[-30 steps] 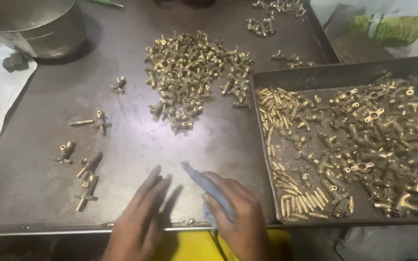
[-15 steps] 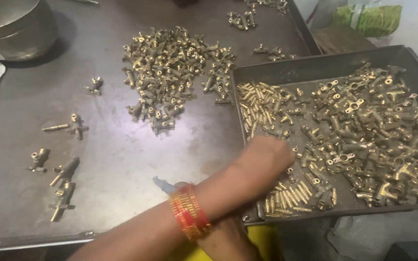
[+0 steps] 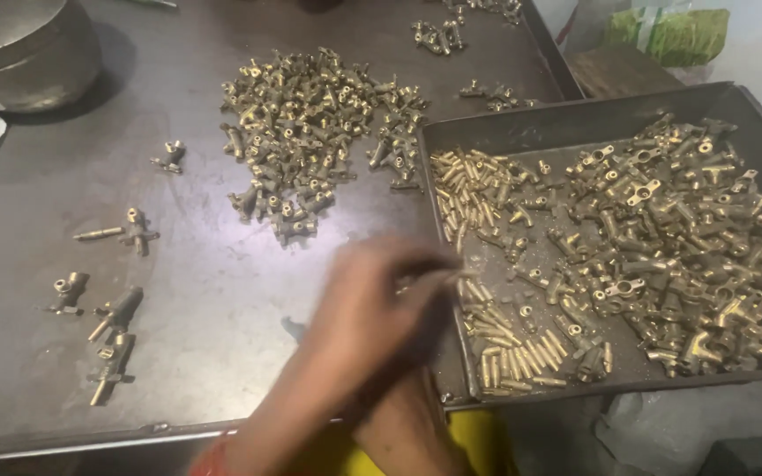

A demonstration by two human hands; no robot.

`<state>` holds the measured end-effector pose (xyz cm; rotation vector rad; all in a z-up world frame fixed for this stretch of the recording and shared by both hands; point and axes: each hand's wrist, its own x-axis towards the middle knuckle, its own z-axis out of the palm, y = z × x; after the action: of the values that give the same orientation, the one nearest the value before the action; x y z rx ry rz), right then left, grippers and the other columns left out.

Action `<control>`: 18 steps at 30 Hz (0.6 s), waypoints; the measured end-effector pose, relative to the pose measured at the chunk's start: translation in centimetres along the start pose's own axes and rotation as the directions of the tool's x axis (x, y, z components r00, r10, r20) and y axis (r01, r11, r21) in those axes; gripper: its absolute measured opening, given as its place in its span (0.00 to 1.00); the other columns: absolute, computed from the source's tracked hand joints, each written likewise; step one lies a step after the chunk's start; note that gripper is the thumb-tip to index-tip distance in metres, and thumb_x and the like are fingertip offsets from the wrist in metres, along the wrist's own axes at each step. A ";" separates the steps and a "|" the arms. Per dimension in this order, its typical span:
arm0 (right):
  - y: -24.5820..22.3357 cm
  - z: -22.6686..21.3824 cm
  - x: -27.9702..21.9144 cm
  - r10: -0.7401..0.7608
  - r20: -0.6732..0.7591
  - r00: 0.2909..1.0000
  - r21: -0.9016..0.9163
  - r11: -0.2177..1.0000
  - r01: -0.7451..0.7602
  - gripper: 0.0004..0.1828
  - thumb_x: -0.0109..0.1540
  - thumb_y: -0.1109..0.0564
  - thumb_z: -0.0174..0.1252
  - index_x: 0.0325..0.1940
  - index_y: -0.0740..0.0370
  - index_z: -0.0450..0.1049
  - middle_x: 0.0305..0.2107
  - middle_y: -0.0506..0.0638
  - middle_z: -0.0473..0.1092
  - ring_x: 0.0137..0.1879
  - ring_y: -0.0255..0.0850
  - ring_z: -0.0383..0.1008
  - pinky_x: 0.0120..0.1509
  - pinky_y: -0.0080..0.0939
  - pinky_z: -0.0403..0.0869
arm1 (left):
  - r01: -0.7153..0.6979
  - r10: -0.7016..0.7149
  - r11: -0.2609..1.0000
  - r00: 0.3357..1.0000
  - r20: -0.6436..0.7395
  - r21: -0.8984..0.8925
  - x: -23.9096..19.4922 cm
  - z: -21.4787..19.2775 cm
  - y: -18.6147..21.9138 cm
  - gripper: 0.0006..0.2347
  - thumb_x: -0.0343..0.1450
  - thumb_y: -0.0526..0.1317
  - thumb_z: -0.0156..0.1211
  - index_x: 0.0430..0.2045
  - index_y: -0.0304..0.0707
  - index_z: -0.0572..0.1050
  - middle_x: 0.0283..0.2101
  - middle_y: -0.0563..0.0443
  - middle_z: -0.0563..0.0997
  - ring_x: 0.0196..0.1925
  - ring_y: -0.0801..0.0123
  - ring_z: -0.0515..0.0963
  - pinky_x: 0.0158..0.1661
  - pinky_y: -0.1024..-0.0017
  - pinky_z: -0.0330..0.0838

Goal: Wiping and sorting brass valve components on a metal workbench.

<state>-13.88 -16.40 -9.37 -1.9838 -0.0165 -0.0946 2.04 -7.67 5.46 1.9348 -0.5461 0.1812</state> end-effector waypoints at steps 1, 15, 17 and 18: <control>-0.7 -0.5 3.1 0.011 -0.003 1.000 0.018 1.000 -0.011 0.20 0.57 0.58 0.63 0.53 0.62 0.76 0.38 0.54 0.78 0.44 0.47 0.78 0.46 0.45 0.76 | 0.054 -0.054 0.998 0.998 -0.025 -0.010 -1.3 -1.2 0.1 0.08 0.68 0.35 0.66 0.38 0.39 0.85 0.41 0.45 0.88 0.40 0.66 0.87 0.43 0.71 0.80; -7.3 2.1 11.7 0.177 -0.078 0.981 0.693 0.718 -0.074 0.14 0.63 0.56 0.61 0.51 0.66 0.74 0.29 0.50 0.75 0.30 0.34 0.75 0.32 0.32 0.73 | 0.130 -0.061 0.985 0.872 -0.485 0.110 -13.7 -0.1 -2.8 0.06 0.63 0.28 0.66 0.30 0.35 0.78 0.33 0.47 0.81 0.36 0.67 0.84 0.35 0.73 0.78; -7.2 2.3 12.1 0.033 -0.137 0.990 0.526 0.849 0.045 0.16 0.65 0.53 0.61 0.50 0.70 0.76 0.25 0.50 0.74 0.24 0.33 0.72 0.25 0.33 0.70 | 0.140 -0.089 0.989 0.842 -0.532 0.056 -14.2 -0.1 -2.8 0.05 0.63 0.28 0.67 0.28 0.35 0.77 0.29 0.47 0.80 0.30 0.71 0.85 0.31 0.74 0.78; -7.5 1.8 13.0 0.031 -0.135 0.990 0.525 0.850 0.045 0.16 0.65 0.53 0.61 0.50 0.70 0.76 0.25 0.50 0.74 0.24 0.33 0.72 0.25 0.33 0.70 | 0.140 -0.089 0.989 0.841 -0.534 0.056 -14.3 -0.3 -2.7 0.05 0.63 0.28 0.67 0.28 0.35 0.77 0.29 0.47 0.80 0.30 0.71 0.85 0.31 0.74 0.78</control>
<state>-1.25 -12.11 -2.30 -1.4188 0.0371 -0.2099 -9.35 -2.36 -1.86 1.8896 -0.0488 0.6551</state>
